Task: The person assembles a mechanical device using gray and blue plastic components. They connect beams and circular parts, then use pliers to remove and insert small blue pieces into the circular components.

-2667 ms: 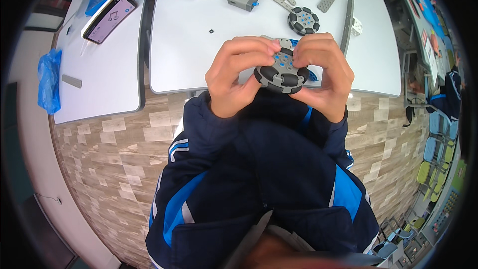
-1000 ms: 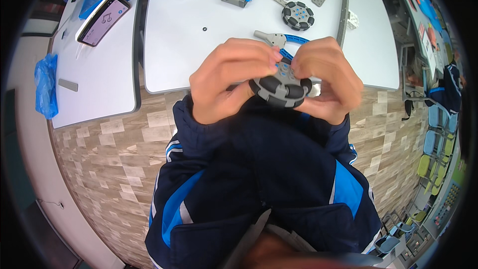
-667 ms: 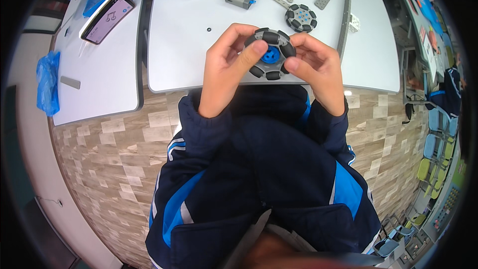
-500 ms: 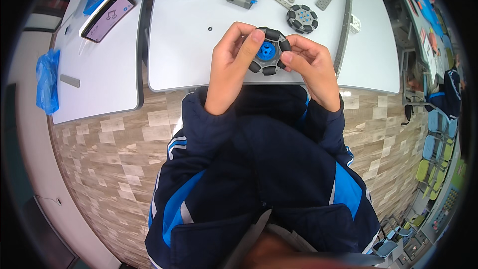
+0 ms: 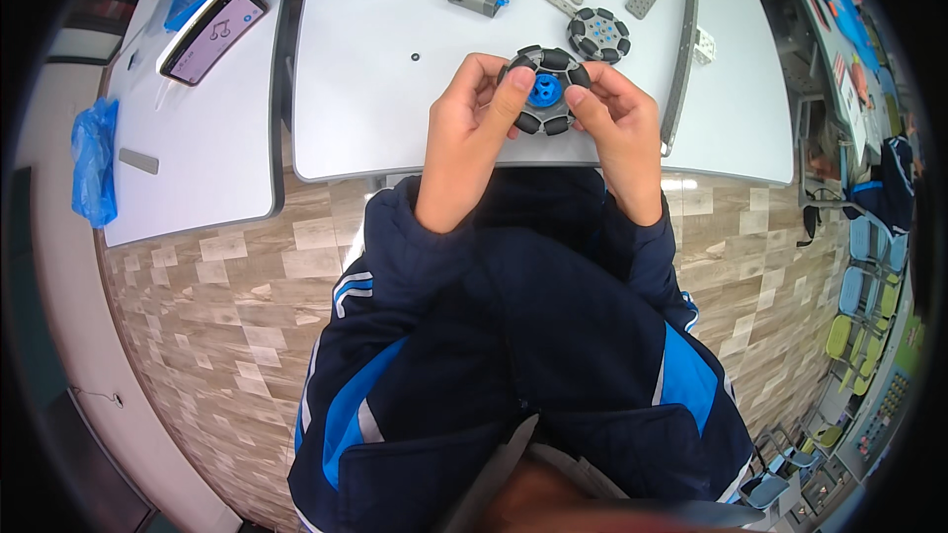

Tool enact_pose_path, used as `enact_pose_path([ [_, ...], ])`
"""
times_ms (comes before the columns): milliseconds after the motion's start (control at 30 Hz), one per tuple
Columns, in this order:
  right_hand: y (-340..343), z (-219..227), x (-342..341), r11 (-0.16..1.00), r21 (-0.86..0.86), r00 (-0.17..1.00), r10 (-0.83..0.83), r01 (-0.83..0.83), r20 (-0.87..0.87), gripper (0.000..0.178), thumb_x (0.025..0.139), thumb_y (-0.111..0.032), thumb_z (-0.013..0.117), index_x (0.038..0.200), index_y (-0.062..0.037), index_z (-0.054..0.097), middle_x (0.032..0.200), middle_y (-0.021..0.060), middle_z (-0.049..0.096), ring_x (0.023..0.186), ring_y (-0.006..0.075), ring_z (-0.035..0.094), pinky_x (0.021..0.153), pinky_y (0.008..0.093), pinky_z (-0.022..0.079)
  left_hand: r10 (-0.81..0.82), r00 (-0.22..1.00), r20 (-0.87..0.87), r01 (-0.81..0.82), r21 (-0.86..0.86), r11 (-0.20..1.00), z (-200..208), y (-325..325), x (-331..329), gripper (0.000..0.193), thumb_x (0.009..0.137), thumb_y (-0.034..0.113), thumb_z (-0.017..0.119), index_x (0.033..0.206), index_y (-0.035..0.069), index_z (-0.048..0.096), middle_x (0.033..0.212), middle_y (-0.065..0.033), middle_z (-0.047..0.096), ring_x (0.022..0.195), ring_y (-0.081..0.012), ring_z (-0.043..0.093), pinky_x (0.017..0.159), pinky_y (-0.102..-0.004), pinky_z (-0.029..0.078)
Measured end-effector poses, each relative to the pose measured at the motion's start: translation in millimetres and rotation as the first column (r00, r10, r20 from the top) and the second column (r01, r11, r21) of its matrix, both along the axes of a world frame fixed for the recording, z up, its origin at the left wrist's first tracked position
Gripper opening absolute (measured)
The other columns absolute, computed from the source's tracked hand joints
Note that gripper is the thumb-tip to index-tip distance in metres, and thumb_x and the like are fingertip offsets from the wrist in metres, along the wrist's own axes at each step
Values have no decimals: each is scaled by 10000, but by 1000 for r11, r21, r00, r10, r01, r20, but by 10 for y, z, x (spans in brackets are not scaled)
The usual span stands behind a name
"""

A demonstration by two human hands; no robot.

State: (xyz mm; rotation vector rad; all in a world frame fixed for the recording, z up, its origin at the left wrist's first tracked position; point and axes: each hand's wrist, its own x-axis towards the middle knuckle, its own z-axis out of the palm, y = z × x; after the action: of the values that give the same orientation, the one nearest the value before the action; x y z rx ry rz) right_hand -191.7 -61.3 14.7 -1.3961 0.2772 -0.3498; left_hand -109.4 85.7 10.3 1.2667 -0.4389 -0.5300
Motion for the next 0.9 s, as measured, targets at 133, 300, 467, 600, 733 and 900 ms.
enact_pose_path([
  [133,61,5,-31,999,2,991,-54,54,124,256,884,-1,714,1113,60,614,1012,45,641,893,85,595,776,243,507,28,1000,3,-27,-160,987,0,-22,-57,270,991,242,656,1096,9,570,999,-35,631,913,-73,558,815,-234,461],
  [300,110,8,-67,996,-20,969,-85,92,233,311,850,32,732,1130,70,602,1057,61,604,921,117,600,816,271,522,19,992,-124,-57,-312,948,-14,-62,-142,282,978,221,676,1111,-5,570,1052,-45,622,972,-83,555,863,-238,450],
  [467,143,-19,-48,978,-129,906,-96,162,412,346,805,56,741,1120,77,598,1065,97,612,942,161,614,865,311,533,62,996,-62,-80,-368,926,-56,-67,-180,354,941,253,724,1116,-16,575,1089,-64,606,1034,-117,541,886,-267,450],
  [600,86,44,-71,927,-326,811,44,185,583,365,753,57,761,1080,87,604,1044,153,624,947,247,653,858,353,542,149,975,167,-49,-490,870,-66,-58,-170,504,853,341,801,1109,-30,576,1079,-90,577,1020,-175,550,883,-311,454],
  [733,73,148,-93,882,-441,697,213,164,685,355,753,3,796,1044,90,613,1005,184,630,944,321,676,824,389,551,214,787,578,99,-460,882,-3,21,-71,656,724,488,817,1072,-19,589,1046,-107,565,964,-220,557,830,-334,464],
  [900,197,228,-124,876,-417,589,209,243,781,286,772,-41,806,965,94,646,952,199,634,869,347,695,730,390,570,226,687,690,205,-484,851,131,135,-53,669,681,543,803,1033,7,613,998,-107,585,902,-245,578,765,-343,476],
])
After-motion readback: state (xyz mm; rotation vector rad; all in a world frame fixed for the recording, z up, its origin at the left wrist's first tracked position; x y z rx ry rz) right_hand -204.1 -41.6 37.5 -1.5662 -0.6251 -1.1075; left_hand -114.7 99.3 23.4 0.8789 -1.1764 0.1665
